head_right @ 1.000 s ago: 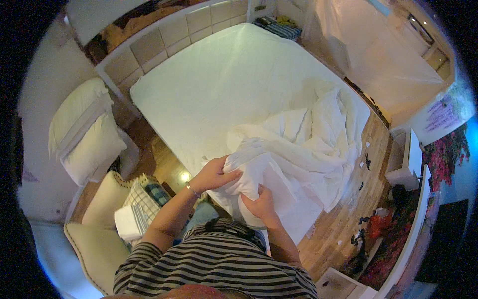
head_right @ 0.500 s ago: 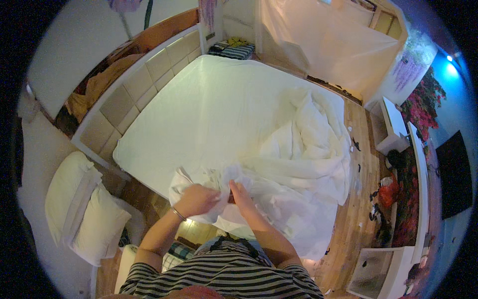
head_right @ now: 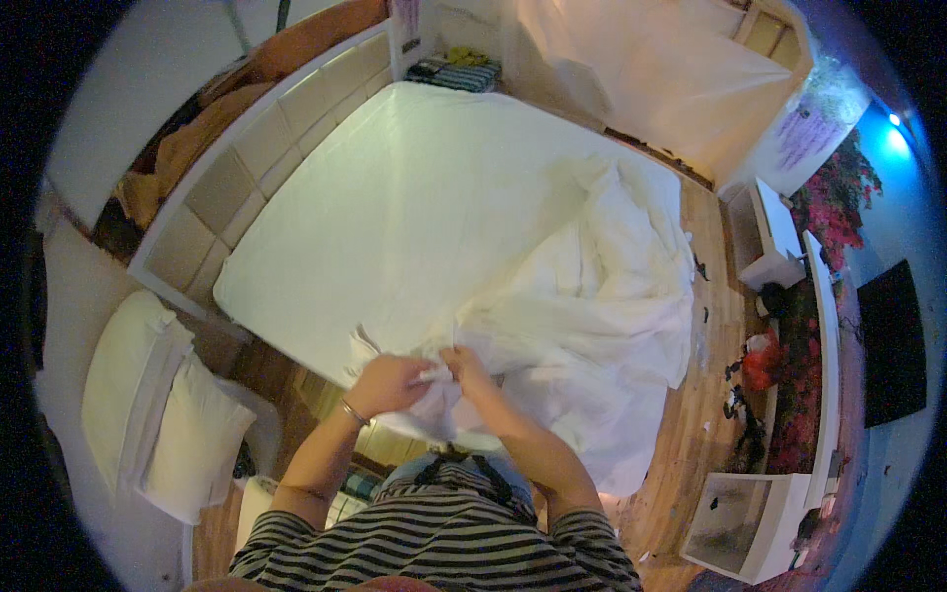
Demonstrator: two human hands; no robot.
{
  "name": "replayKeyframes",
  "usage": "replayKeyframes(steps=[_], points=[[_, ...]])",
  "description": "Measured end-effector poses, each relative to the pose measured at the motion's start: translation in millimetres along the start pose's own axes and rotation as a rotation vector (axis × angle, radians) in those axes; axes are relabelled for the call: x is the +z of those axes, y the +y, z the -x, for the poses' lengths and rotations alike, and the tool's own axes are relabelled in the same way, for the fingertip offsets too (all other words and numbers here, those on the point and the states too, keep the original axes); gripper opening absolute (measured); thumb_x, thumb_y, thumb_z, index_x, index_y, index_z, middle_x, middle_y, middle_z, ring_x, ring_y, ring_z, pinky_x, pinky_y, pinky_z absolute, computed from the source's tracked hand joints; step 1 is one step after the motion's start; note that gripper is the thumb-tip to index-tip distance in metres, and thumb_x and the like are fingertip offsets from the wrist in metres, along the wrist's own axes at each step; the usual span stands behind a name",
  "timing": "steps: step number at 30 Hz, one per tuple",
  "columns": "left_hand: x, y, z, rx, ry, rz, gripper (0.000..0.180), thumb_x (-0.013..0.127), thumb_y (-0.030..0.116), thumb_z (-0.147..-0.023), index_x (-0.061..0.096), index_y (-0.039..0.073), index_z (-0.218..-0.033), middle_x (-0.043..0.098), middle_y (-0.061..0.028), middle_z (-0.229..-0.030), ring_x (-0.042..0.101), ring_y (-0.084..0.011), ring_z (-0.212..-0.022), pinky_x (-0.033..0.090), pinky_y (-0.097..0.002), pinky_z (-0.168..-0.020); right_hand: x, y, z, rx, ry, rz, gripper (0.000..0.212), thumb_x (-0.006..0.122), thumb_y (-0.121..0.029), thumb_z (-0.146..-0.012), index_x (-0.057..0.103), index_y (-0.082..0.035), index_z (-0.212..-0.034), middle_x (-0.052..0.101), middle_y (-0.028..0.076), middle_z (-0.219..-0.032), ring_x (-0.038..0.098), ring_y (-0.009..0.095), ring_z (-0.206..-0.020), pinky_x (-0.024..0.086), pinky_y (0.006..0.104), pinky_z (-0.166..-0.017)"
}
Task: The person wipes a bedside table and bed with a blue cloth, then folds a white sheet on the bed. The person uses a blue cloth to wipe surfaces and folds the sheet by hand.
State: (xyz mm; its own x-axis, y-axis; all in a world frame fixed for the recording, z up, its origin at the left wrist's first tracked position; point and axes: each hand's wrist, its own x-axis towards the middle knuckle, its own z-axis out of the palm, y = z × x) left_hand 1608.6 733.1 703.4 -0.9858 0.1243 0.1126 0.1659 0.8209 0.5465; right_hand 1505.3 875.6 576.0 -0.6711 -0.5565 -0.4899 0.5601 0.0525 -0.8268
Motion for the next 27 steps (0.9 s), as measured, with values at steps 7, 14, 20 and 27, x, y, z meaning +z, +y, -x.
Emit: replayKeyframes(steps=[7, 14, 20, 27], points=[[-48.7, 41.6, 10.1, -0.042, 0.408, -0.020, 0.023, 0.066, 0.026, -0.077, 0.059, 0.008, -0.090, 0.055, -0.0089, -0.058, 0.056, -0.0313, -0.054, 0.044, -0.0427, -0.054, 48.4, -114.9, 14.0, -0.565, 0.081, 0.386, 0.038, 0.053, -0.030, -0.093, 0.052, -0.001, -0.069, 0.047, 0.002, -0.057, 0.040, 0.008, -0.055, 0.034, 0.0284, -0.048], [29.6, 21.6, 1.8, -0.467, 0.414, 0.370, 0.040, 0.060, 0.038, -0.085, 0.050, 0.001, -0.100, 0.058, -0.0164, -0.070, 0.058, -0.0292, -0.063, 0.045, -0.0373, -0.061, 3.1, -156.7, 50.0, -0.618, 0.193, 0.715, 0.038, 0.052, -0.025, -0.094, 0.050, 0.003, -0.069, 0.051, 0.009, -0.060, 0.052, 0.020, -0.055, 0.042, 0.0332, -0.055], [103.6, -12.0, -11.4, -0.681, 0.057, 0.741, 0.038, 0.051, 0.034, -0.092, 0.059, -0.002, -0.082, 0.058, -0.0116, -0.069, 0.049, -0.0172, -0.064, 0.043, -0.0328, -0.063, -46.9, -95.5, 18.3, -0.679, 0.382, 0.722, 0.033, 0.053, -0.021, -0.093, 0.051, 0.006, -0.074, 0.053, 0.015, -0.080, 0.051, 0.029, -0.071, 0.042, 0.0364, -0.069], [162.9, 1.8, -50.4, -0.670, 0.230, 0.942, 0.043, 0.048, 0.041, -0.095, 0.057, -0.001, -0.097, 0.057, -0.0040, -0.078, 0.050, -0.0116, -0.069, 0.043, -0.0256, -0.065, -96.1, -90.4, 42.4, -0.457, 0.323, 0.493, 0.023, 0.050, -0.015, -0.093, 0.058, 0.006, -0.090, 0.057, 0.011, -0.095, 0.052, 0.020, -0.086, 0.040, 0.0280, -0.079]])
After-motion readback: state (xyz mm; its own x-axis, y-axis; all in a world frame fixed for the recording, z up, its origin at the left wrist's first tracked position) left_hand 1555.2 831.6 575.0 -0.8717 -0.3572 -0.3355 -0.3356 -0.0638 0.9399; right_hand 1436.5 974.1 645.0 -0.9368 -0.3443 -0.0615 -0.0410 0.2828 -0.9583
